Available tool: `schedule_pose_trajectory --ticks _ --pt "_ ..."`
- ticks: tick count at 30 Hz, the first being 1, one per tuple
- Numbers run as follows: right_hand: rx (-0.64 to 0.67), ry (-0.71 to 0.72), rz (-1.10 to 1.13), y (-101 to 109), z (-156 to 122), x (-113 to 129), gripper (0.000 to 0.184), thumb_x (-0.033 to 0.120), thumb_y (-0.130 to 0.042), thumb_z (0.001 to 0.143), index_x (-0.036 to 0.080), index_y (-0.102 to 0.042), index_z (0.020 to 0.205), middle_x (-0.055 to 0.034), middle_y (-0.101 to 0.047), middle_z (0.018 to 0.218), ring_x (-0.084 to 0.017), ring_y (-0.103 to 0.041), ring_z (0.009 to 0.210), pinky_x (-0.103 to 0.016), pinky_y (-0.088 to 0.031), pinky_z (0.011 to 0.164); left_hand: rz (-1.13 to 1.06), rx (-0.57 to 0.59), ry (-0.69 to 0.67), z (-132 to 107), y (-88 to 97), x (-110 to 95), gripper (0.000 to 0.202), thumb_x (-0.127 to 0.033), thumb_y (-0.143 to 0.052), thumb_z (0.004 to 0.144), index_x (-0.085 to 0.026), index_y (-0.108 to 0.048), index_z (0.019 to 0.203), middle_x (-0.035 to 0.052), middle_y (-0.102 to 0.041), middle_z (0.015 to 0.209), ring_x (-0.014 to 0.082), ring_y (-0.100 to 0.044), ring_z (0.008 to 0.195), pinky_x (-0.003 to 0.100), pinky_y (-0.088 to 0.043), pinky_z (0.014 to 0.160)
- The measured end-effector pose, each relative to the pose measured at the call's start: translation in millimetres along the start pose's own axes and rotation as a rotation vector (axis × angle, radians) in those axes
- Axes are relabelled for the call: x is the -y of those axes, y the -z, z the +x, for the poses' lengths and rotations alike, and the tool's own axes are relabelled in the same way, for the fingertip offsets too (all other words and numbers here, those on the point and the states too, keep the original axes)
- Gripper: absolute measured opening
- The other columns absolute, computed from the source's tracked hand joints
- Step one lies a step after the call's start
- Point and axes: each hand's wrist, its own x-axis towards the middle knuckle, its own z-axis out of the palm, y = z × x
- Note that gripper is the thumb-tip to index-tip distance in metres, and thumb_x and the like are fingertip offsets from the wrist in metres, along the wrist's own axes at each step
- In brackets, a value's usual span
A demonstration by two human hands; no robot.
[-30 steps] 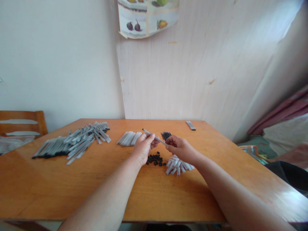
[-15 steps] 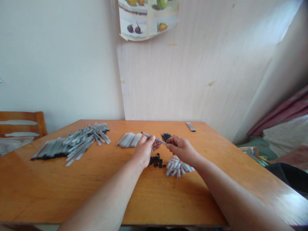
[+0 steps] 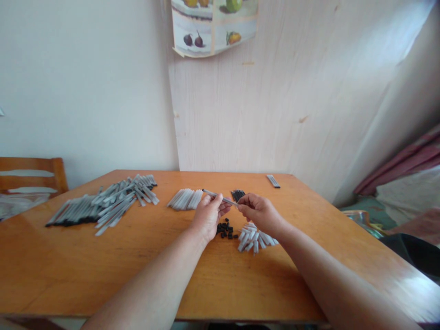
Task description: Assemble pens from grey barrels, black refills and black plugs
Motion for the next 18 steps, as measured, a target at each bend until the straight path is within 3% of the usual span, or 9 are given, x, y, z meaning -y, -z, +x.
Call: schedule_pose_trajectory --ticks 18 --pt "-0.039 -0.023 0.052 -2.5 -1.0 3.4 0.017 0.034 -0.057 0.08 0.017 -0.056 0.084 0.0032 -0.053 0.066 -0.008 -0.05 0.052 -0.022 -0.042 0.049 -0.022 -0.019 -0.017 -5.3 -6.8 -2.7 0.013 -0.023 -0.061 0.083 -0.016 -0.051 0.084 0.0073 -0.07 0.082 0.0128 -0.066 0.072 0.026 -0.051 0.071"
